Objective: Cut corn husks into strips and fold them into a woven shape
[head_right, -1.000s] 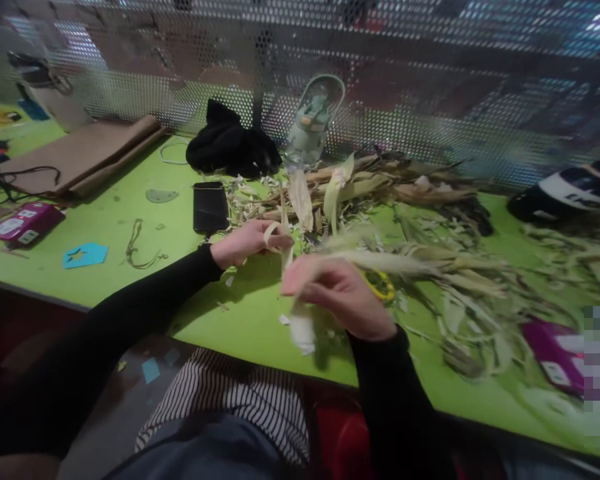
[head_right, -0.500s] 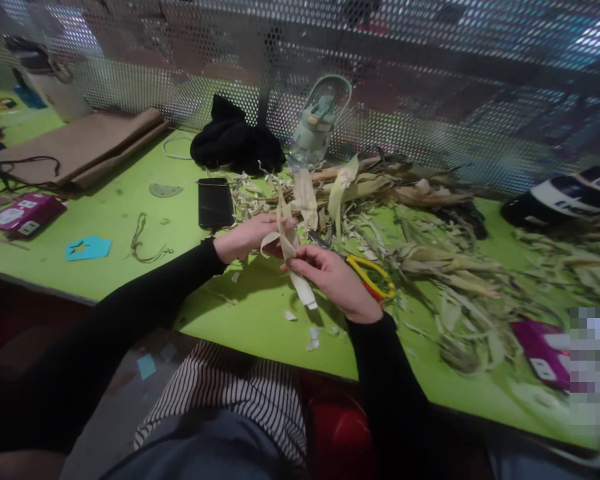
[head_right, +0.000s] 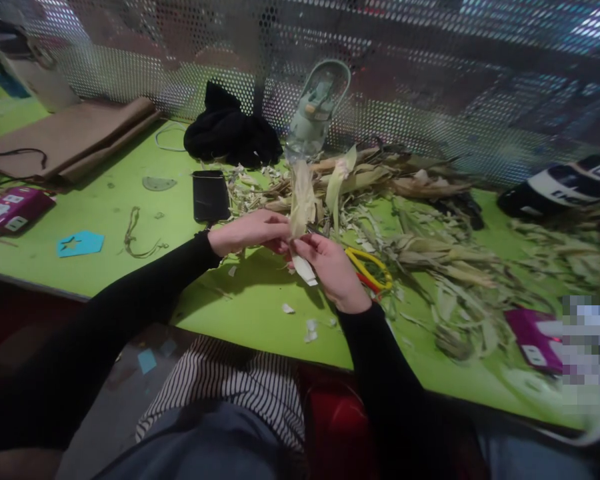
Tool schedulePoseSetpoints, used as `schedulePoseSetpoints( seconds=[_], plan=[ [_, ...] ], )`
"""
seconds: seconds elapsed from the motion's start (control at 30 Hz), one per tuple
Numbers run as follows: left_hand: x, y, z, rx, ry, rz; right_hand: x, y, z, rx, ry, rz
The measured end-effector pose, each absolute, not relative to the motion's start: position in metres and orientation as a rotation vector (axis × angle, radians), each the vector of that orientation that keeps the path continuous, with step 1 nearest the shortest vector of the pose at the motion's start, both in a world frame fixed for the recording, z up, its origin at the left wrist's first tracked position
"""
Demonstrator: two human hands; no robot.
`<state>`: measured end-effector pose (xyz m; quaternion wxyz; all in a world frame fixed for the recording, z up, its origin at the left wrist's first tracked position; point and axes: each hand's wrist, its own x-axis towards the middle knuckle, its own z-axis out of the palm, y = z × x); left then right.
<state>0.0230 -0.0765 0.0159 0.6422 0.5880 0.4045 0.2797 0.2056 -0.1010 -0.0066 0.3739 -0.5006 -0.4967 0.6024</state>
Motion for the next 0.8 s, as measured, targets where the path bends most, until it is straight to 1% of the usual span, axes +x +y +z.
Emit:
schedulePoseSetpoints(
  seconds=[0.1, 0.2, 0.3, 0.4, 0.57, 0.8],
  plan=[
    [0.024, -0.077, 0.013, 1.410, 0.898, 0.640, 0.206, -0.100, -0.009, -1.273, -1.283, 1.554],
    [0.026, -0.078, 0.011, 1.529, 0.979, 0.679, 0.206, -0.100, -0.010, -1.261, -1.280, 1.570],
    [0.029, -0.080, 0.010, 1.708, 1.127, 0.718, 0.205, -0.103, -0.009, -1.251, -1.312, 1.505],
    [0.029, -0.077, 0.008, 1.801, 1.218, 0.829, 0.205, -0.105, -0.006, -1.285, -1.401, 1.435],
    [0.024, -0.067, 0.000, 1.691, 1.211, 1.047, 0.205, -0.105, -0.004, -1.329, -1.406, 1.402],
    [0.023, -0.065, 0.002, 1.492, 1.143, 1.134, 0.208, -0.102, -0.007, -1.359, -1.355, 1.416]
  ],
)
